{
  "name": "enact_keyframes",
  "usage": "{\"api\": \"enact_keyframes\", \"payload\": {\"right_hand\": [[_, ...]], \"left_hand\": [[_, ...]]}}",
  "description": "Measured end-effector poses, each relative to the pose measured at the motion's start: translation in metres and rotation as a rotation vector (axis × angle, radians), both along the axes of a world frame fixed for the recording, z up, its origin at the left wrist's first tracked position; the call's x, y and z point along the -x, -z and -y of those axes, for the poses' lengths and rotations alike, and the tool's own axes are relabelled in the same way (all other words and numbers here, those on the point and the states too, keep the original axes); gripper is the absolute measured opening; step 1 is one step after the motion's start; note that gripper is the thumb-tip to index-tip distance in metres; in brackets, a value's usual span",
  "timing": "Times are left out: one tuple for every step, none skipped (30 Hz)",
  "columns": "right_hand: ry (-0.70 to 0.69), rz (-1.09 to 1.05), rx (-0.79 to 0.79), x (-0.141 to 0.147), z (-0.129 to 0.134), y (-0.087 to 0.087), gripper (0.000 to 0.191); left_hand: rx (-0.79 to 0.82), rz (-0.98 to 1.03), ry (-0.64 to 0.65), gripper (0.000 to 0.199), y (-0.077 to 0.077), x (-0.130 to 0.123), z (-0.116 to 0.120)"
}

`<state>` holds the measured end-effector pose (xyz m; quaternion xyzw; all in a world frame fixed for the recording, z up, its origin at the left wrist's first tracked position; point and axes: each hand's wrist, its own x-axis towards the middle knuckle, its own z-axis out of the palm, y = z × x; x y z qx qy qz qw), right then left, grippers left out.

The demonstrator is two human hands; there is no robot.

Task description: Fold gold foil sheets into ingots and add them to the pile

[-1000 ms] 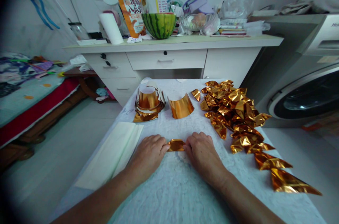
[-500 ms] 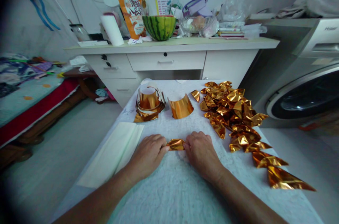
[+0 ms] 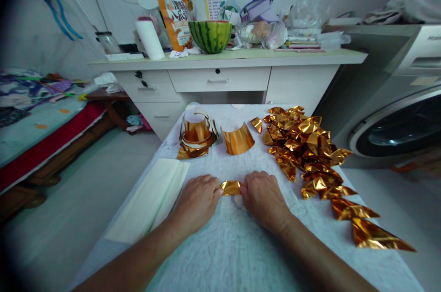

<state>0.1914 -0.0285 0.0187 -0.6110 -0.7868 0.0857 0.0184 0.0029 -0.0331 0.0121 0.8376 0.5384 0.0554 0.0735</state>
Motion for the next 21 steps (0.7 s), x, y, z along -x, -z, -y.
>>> {"api": "enact_keyframes", "payload": {"right_hand": [[0.004, -0.005, -0.012, 0.0001, 0.001, 0.0009, 0.025], [0.008, -0.012, -0.022, 0.0, 0.0017, 0.002, 0.024], [0.011, -0.021, -0.028, -0.0003, 0.0022, 0.0031, 0.024], [0.014, -0.031, -0.033, -0.0007, 0.0024, 0.0042, 0.024], [0.017, -0.043, -0.037, -0.0011, 0.0023, 0.0051, 0.023], [0.022, -0.052, -0.039, -0.0016, 0.002, 0.0059, 0.023], [0.029, -0.059, -0.038, -0.002, 0.0017, 0.0065, 0.023], [0.035, -0.063, -0.036, -0.0024, 0.0013, 0.0069, 0.023], [0.038, -0.066, -0.034, -0.0027, 0.0009, 0.0072, 0.022], [0.04, -0.066, -0.03, -0.003, 0.0006, 0.0075, 0.022], [0.04, -0.065, -0.026, -0.0032, 0.0003, 0.0077, 0.022], [0.038, -0.061, -0.023, -0.0034, 0.0001, 0.0078, 0.022], [0.035, -0.056, -0.02, -0.0035, 0.0, 0.0077, 0.022], [0.032, -0.049, -0.017, -0.0036, -0.0001, 0.0075, 0.023], [0.032, -0.042, -0.015, -0.0037, -0.0001, 0.0071, 0.023], [0.032, -0.039, -0.013, -0.0038, -0.0001, 0.0065, 0.024], [0.033, -0.039, -0.01, -0.004, 0.0, 0.0058, 0.025], [0.036, -0.042, -0.006, -0.0042, 0.0001, 0.005, 0.025], [0.04, -0.046, -0.002, -0.0044, 0.0001, 0.0044, 0.025], [0.046, -0.05, 0.002, -0.0046, 0.0001, 0.0039, 0.025], [0.05, -0.055, 0.005, -0.0049, -0.0001, 0.0036, 0.025]], "left_hand": [[0.003, 0.001, -0.003, 0.019, 0.0, 0.0, 0.0003], [0.002, 0.004, -0.005, 0.019, 0.0001, 0.0001, 0.0005], [0.004, 0.004, -0.008, 0.02, 0.0001, 0.0002, 0.0008], [0.004, 0.004, -0.011, 0.02, 0.0002, 0.0002, 0.0009], [0.003, 0.004, -0.015, 0.02, 0.0001, 0.0001, 0.0011], [0.004, 0.002, -0.019, 0.02, 0.0, -0.0001, 0.0012], [0.006, 0.0, -0.022, 0.02, -0.0003, -0.0003, 0.0013], [0.01, -0.003, -0.023, 0.02, -0.0007, -0.0007, 0.0014], [0.013, -0.005, -0.023, 0.02, -0.0012, -0.001, 0.0014], [0.015, -0.008, -0.023, 0.02, -0.0017, -0.0014, 0.0014], [0.016, -0.011, -0.024, 0.021, -0.0022, -0.0018, 0.0013], [0.016, -0.014, -0.025, 0.022, -0.0025, -0.0022, 0.0011], [0.014, -0.015, -0.029, 0.022, -0.0027, -0.0025, 0.0009], [0.013, -0.017, -0.031, 0.023, -0.0027, -0.0028, 0.0006], [0.013, -0.019, -0.033, 0.023, -0.0025, -0.0029, 0.0004], [0.013, -0.02, -0.034, 0.023, -0.0021, -0.003, 0.0002], [0.013, -0.019, -0.035, 0.023, -0.0015, -0.0029, 0.0002], [0.012, -0.017, -0.039, 0.022, -0.0009, -0.0029, 0.0003], [0.01, -0.013, -0.042, 0.021, -0.0002, -0.0027, 0.0006], [0.006, -0.006, -0.047, 0.021, 0.0005, -0.0026, 0.0011], [0.002, 0.003, -0.051, 0.019, 0.0011, -0.0024, 0.0017]]}}
